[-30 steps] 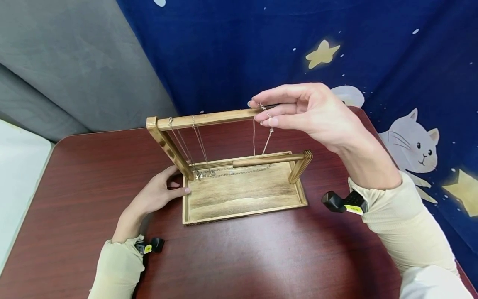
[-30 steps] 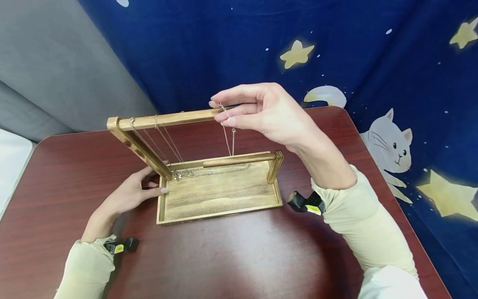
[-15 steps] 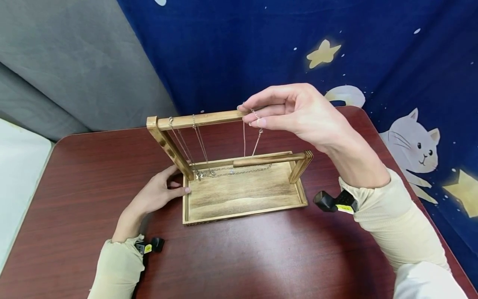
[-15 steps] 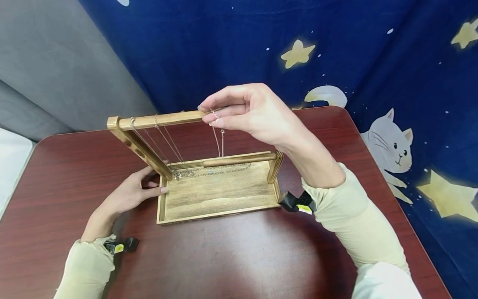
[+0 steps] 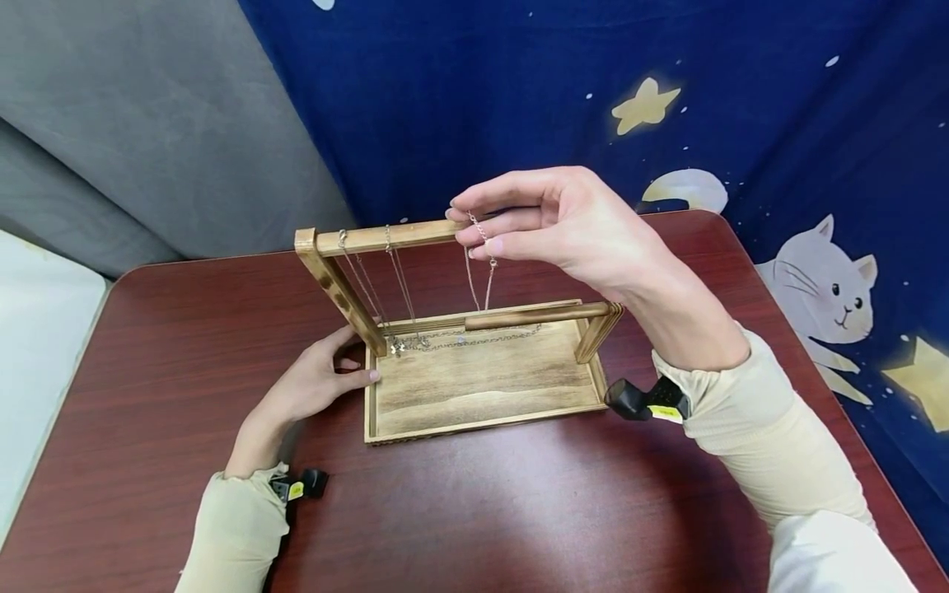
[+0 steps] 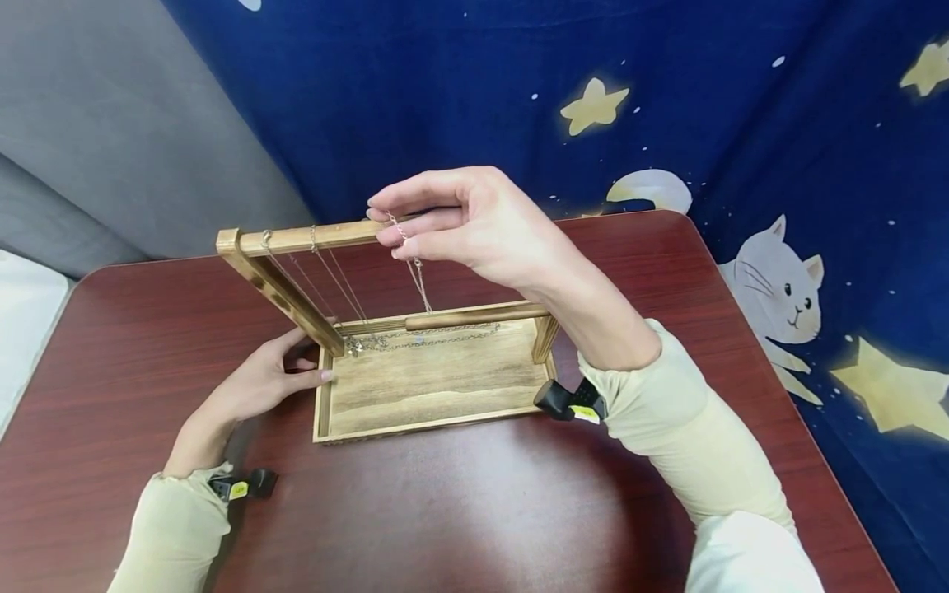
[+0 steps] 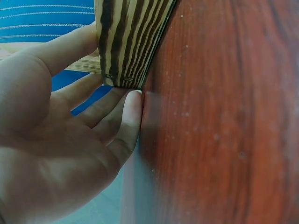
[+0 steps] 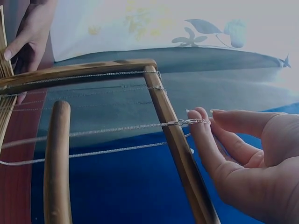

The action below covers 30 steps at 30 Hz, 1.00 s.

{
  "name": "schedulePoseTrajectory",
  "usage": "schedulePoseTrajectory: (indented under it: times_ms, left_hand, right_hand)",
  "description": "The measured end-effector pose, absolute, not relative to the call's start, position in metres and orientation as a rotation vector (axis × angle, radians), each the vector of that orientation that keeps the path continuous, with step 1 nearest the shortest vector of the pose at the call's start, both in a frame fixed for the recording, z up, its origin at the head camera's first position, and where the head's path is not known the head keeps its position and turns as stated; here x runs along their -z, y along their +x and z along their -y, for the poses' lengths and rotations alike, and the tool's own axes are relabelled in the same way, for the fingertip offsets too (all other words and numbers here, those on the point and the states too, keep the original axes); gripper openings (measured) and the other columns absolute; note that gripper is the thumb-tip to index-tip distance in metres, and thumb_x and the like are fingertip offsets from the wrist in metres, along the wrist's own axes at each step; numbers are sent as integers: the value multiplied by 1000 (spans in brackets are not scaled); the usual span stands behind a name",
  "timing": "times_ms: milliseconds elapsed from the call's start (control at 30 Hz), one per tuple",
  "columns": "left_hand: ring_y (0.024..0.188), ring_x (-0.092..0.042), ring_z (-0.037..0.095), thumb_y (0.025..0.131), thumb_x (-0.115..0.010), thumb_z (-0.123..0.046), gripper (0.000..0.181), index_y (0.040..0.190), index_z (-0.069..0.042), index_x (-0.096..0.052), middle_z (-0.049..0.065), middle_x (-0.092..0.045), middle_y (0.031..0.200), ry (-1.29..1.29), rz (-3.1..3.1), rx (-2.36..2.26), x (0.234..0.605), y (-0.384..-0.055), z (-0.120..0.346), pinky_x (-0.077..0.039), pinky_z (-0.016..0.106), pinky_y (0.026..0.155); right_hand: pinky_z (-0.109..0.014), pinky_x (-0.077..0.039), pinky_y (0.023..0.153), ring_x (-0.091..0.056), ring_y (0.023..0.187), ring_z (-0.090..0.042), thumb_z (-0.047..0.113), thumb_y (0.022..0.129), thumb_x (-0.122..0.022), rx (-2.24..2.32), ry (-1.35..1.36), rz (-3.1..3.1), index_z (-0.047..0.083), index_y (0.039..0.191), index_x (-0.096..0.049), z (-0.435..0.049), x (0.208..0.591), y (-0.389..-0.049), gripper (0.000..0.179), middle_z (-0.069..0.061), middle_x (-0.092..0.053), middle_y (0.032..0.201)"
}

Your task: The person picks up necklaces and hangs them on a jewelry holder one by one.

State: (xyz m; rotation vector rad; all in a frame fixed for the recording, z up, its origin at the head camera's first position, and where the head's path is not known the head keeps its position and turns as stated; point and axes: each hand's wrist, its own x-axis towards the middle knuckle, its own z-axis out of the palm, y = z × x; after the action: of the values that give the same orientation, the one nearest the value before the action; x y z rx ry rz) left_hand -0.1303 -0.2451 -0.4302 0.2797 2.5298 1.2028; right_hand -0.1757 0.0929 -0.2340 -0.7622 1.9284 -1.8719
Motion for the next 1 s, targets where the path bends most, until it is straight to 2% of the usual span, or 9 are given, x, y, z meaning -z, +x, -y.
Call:
schedulePoseTrajectory:
  times_ms: [200,367,567,767,1000]
  left_hand:
    - [111,-62,29,93,-73,-25,82,157,-7,-26,17,-43,151,280,-2530,-1199,429,-132,244,-50,35,90]
    - [111,-63,29,93,-72,-27,85,158,-7,-22,17,-42,151,279,-2520,-1204,428,-131,246,-50,29,87]
    - [110,-63,28,93,-73,-26,85,158,-7,-22,16,-45,149,270,-2521,-1206,430,-129,245,-49,27,86]
    - [112,-62,28,92,-73,-27,84,158,-8,-24,15,-46,149,270,-2527,-1203,429,-129,245,-49,32,90]
    - [110,-63,27,91,-74,-27,81,156,-8,-30,14,-47,148,273,-2532,-1219,429,-129,244,-49,32,90]
  right_hand:
    - [-39,-54,89,-66,110,-31,-10,87,-69,1871,-763,-1902,-3,125,-65,-87,236,-174,39,-16,-66,124]
    - [-37,-53,92,-67,109,-27,-8,88,-69,1851,-797,-1913,-3,122,-66,-81,238,-172,34,-16,-67,121]
    - [-38,-53,91,-68,106,-26,-8,88,-69,1845,-802,-1915,-3,121,-66,-74,241,-170,33,-14,-68,120]
    - [-36,-52,93,-67,110,-22,-5,89,-70,1798,-785,-1926,1,127,-66,-74,245,-169,39,-8,-67,125]
    - [-39,-51,96,-64,116,-27,-4,93,-64,1847,-764,-1808,-3,130,-62,-74,255,-167,37,-13,-66,127]
